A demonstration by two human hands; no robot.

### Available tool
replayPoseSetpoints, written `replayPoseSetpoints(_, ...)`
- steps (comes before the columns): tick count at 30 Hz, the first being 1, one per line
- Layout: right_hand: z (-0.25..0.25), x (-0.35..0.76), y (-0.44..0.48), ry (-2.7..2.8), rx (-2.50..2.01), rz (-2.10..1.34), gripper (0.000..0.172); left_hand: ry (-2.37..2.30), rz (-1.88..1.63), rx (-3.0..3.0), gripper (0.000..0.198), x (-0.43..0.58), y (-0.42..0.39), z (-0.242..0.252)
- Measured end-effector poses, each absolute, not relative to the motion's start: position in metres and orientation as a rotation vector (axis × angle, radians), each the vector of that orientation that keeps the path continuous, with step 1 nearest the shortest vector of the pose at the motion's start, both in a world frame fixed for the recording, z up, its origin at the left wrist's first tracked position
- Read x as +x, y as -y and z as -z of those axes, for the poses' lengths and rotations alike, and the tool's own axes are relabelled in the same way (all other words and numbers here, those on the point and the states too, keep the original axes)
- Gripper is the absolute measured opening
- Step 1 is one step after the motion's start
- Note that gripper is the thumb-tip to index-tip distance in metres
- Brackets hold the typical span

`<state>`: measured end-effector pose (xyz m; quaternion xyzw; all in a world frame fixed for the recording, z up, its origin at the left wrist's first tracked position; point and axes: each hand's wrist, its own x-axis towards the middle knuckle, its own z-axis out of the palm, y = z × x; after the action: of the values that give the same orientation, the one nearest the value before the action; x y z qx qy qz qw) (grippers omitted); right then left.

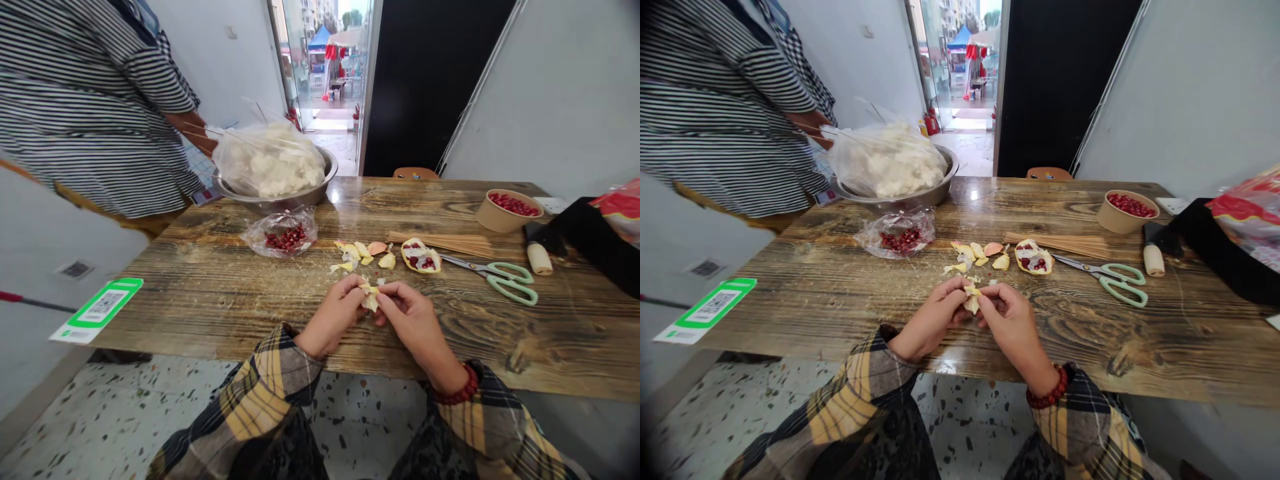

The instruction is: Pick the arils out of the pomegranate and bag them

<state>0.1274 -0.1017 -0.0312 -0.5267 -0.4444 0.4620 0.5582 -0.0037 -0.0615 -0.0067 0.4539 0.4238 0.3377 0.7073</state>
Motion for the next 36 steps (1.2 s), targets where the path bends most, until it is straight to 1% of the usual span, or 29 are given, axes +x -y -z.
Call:
replayPoseSetpoints(4,0.030,0.127,0.100,0.916,-1.221,-1.178,0.029,-0.833,-0.648,0.795,0.007,-0.007,0.059,0.003)
replayPoseSetpoints(7,0.030,0.130,0.098,0.829,-1.187,-1.221,0.030,-0.787,-0.633,0.709,0.015,-0.009,0.057,0.003)
replayPoseSetpoints(10,0.030,0.139,0.096,0.761,-1.166,-1.153,0.030,-0.779,-0.681,0.688,0.018,-0.011,0.056,0.006)
replayPoseSetpoints(14,0.028,0.156,0.087,0.760,-1.171,-0.936,0.028,-0.786,-0.797,0.703,0.017,-0.014,0.055,0.009)
replayPoseSetpoints(16,0.026,0.160,0.079,0.831,-1.168,-0.892,0.028,-0.787,-0.810,0.711,0.017,-0.015,0.055,0.010)
replayPoseSetpoints(20,0.028,0.158,0.064,1.131,-1.185,-0.886,0.037,-0.819,-0.822,0.765,0.023,-0.017,0.054,0.011)
replayPoseSetpoints(22,0.032,0.157,0.061,1.193,-1.231,-0.853,0.040,-0.852,-0.821,0.801,0.022,-0.018,0.053,0.011)
replayPoseSetpoints(25,0.041,0.157,0.064,1.107,-1.278,-0.819,0.041,-0.905,-0.811,0.878,0.022,-0.019,0.052,0.012)
replayPoseSetpoints(30,0.046,0.156,0.073,1.031,-1.274,-0.839,0.038,-0.925,-0.758,1.000,0.034,-0.017,0.055,0.014)
replayPoseSetpoints(36,0.047,0.156,0.073,1.004,-1.258,-0.862,0.039,-0.855,-0.701,1.011,0.033,-0.028,0.045,0.009)
